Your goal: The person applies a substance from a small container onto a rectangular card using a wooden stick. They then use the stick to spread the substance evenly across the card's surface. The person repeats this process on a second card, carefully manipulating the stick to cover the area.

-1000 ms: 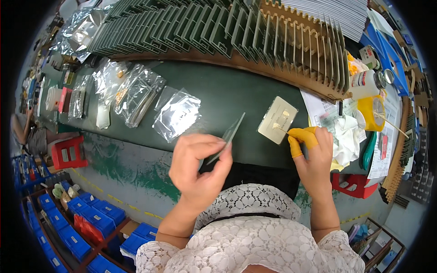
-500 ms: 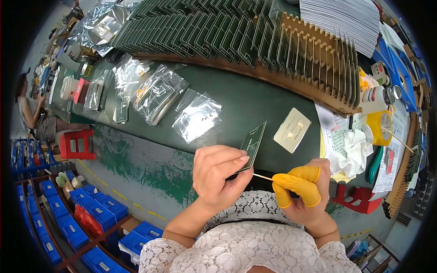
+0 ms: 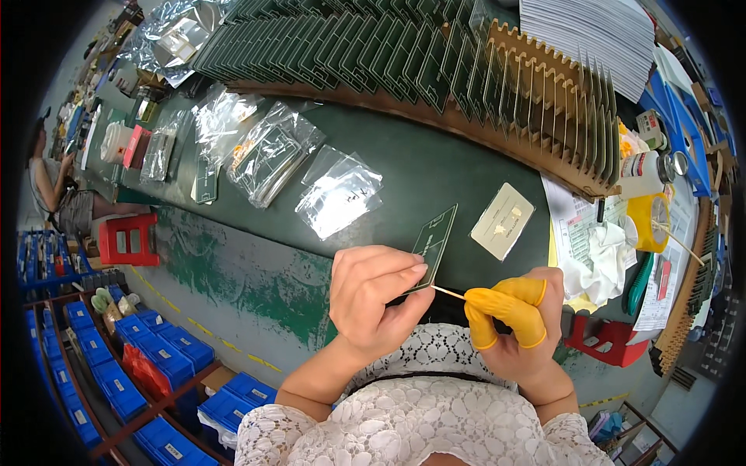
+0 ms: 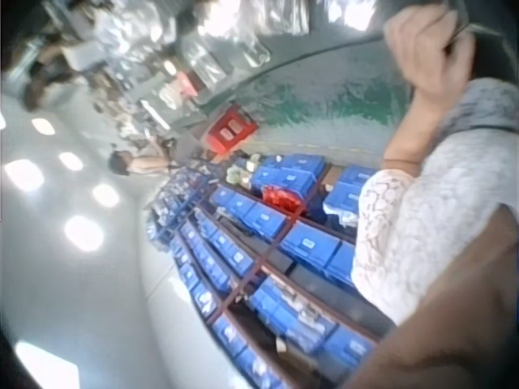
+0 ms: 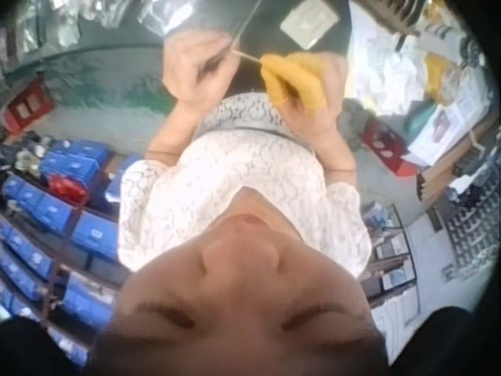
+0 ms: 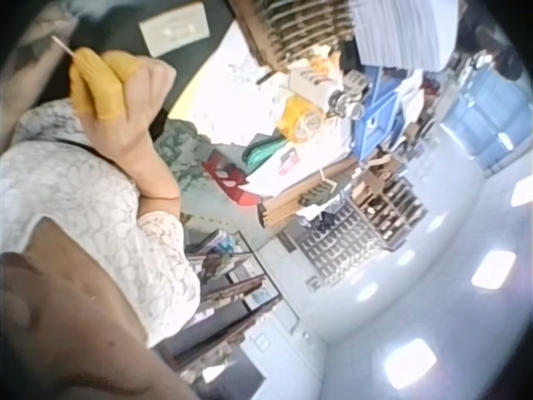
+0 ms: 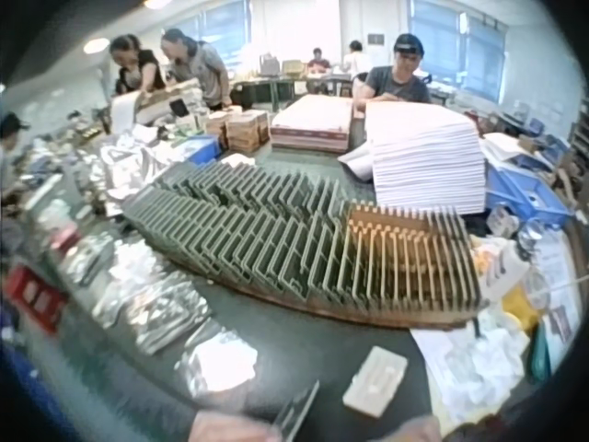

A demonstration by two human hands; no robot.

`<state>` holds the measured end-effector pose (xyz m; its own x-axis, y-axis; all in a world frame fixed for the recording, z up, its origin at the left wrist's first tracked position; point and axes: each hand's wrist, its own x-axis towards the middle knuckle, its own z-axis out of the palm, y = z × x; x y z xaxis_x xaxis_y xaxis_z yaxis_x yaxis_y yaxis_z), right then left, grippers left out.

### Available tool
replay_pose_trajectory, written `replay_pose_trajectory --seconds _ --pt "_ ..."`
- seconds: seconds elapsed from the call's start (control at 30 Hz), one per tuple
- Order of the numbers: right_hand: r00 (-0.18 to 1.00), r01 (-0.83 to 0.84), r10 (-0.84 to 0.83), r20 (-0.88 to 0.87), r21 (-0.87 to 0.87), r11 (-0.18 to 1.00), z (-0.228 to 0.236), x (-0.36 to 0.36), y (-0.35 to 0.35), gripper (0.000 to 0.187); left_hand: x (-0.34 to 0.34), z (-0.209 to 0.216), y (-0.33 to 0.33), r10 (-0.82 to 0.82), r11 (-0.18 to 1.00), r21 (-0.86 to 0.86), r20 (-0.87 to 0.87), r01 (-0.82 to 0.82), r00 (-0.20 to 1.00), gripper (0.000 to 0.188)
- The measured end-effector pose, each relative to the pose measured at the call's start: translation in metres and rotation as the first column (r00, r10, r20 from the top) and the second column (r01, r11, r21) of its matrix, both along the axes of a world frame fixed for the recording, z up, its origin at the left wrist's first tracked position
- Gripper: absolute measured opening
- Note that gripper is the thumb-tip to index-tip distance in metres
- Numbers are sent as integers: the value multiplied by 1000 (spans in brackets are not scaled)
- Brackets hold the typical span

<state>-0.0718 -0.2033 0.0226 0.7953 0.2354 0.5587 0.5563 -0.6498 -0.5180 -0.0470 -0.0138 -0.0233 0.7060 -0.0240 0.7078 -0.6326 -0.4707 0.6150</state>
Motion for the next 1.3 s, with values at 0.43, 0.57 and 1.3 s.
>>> replay_pose_trajectory --seconds 0.43,0.57,1.3 --pt "1000 17 -17 -25 1 1000 -1 -1 0 36 1 -1 -1 -3 1000 -10 2 3 1000 40" --pt "1000 10 -10 -21 -1 1000 -1 -1 0 37 1 0 -1 -5 1000 -7 2 5 1000 40" --pt "999 16 -15 -47 18 1000 -2 -2 1 38 0 -1 0 -2 1000 -12 4 2 1000 40"
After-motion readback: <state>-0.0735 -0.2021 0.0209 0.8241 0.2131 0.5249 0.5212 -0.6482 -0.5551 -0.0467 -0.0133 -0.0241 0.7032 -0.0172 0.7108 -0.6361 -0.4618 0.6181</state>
